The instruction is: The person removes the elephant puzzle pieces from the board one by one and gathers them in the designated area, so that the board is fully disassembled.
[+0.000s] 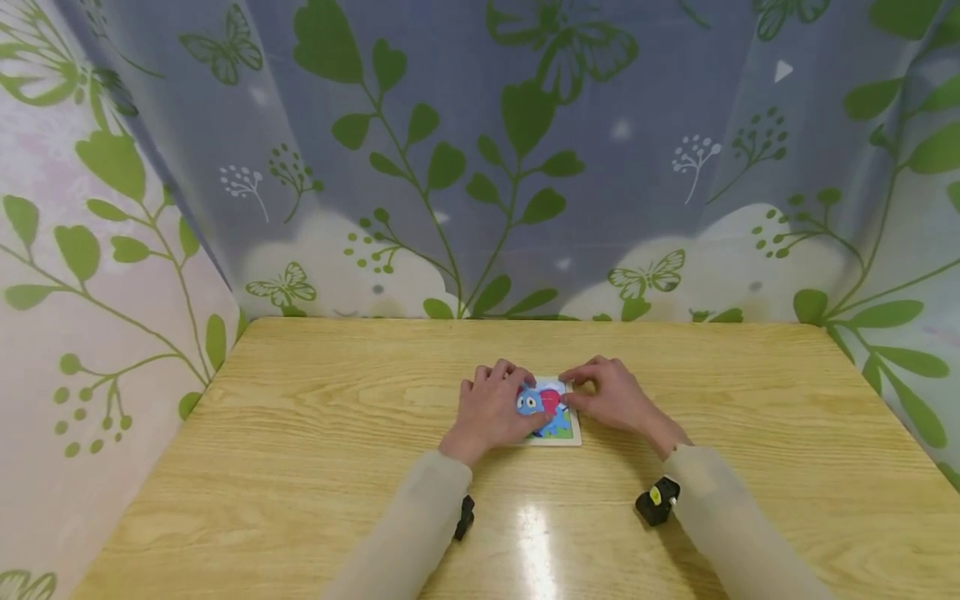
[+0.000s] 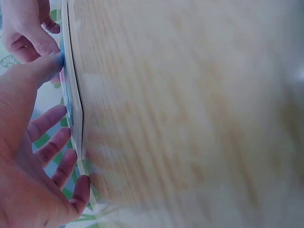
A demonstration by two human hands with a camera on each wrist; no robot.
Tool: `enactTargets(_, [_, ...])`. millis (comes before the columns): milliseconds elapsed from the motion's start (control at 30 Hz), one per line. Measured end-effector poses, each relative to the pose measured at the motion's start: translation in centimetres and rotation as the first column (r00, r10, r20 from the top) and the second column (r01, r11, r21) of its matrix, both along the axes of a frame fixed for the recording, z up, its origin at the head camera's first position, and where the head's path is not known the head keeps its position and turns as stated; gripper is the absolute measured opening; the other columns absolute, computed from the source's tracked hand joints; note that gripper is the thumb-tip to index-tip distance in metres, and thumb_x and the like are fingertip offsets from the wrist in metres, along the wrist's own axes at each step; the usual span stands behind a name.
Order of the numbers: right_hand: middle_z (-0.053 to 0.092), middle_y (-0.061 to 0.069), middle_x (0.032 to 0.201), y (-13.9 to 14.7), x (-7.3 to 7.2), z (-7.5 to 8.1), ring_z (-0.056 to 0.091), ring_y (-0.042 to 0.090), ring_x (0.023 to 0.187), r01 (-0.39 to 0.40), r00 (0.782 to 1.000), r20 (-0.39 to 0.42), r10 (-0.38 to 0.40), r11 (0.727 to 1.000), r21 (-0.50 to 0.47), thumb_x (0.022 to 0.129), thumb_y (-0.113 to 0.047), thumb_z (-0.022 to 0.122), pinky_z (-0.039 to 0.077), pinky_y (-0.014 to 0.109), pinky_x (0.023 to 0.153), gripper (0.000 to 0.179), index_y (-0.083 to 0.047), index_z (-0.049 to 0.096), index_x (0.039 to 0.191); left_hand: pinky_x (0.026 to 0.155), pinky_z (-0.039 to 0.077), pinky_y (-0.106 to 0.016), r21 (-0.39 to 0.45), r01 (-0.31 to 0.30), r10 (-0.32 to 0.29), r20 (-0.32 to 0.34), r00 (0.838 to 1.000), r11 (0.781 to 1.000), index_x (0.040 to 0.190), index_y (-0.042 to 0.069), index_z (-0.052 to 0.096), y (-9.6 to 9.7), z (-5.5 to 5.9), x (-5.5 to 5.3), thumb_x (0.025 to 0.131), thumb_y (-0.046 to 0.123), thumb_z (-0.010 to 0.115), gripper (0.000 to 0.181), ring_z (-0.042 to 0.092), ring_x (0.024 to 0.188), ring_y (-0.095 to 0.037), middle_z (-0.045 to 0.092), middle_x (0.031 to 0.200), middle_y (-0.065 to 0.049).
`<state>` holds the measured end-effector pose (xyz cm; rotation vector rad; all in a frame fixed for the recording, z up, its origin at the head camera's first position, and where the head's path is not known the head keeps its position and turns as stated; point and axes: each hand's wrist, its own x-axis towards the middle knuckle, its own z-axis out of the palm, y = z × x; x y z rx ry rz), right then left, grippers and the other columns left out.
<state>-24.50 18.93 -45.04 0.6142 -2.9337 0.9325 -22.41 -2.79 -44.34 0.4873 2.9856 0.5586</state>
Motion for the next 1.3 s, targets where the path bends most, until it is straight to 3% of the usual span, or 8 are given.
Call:
enactTargets(300, [0.069,0.012,0.102,-0.11,-0.09,0.36,0.06,0.026,0.094,0.018,0.999,0.045,-0.017,0.999,-0.03,0.09,-0.017,0.076,0.043,0.04,0.083,0.024,-0.006,0.077,0.112,0.096,0.042,-0.05,0.001,-0.01,0.01,0.002,1.0,1.0,0.124,0.029,0.064,0.02,0.24,-0.05,0.089,0.059,0.069,0.046,0.048,0.12,-0.031,0.055,0.138,0.0])
enactTargets(600, [0.068,0.014,0.106,-0.55,-0.37,0.36,0.062,0.029,0.101,0.053,0.994,0.098,-0.049,0.998,-0.04,0.091,-0.018,0.075,0.048,0.05,0.092,0.022,-0.005,0.074,0.109,0.094,0.041,-0.051,0.024,-0.015,0.015,0.005,1.0,1.0,0.124,0.032,0.065,0.08,0.26,-0.08,0.089,0.058,0.07,0.044,0.048,0.122,-0.032,0.054,0.137,0.0])
enactTargets(833, [0.067,0.013,0.105,-0.8,-0.44,0.48,0.061,0.027,0.101,0.084,0.986,0.15,-0.076,0.995,-0.045,0.091,-0.017,0.074,0.043,0.052,0.093,0.024,-0.004,0.07,0.111,0.092,0.041,-0.05,0.021,-0.016,0.016,0.005,1.0,1.0,0.123,0.032,0.066,0.13,0.45,-0.08,0.088,0.058,0.07,0.043,0.048,0.118,-0.031,0.054,0.136,0.001])
enactTargets(1033, [0.068,0.01,0.103,-0.92,-0.24,0.76,0.061,0.022,0.096,0.102,0.974,0.21,-0.08,0.99,-0.098,0.092,-0.016,0.073,0.045,0.041,0.09,0.025,-0.003,0.067,0.112,0.092,0.042,-0.051,0.016,-0.017,0.017,0.001,1.0,1.0,0.122,0.032,0.066,0.06,0.42,-0.14,0.088,0.059,0.071,0.043,0.049,0.116,-0.031,0.055,0.136,0.001])
enactTargets(1300, [0.069,0.012,0.099,-0.63,-0.12,0.28,0.061,0.019,0.088,0.097,0.977,0.207,-0.055,0.975,-0.202,0.091,-0.01,0.071,0.047,0.031,0.079,0.022,-0.001,0.066,0.111,0.092,0.041,-0.052,0.043,-0.012,0.012,0.01,1.0,0.999,0.121,0.032,0.066,-0.03,0.35,-0.16,0.087,0.058,0.071,0.043,0.048,0.117,-0.031,0.055,0.137,0.0])
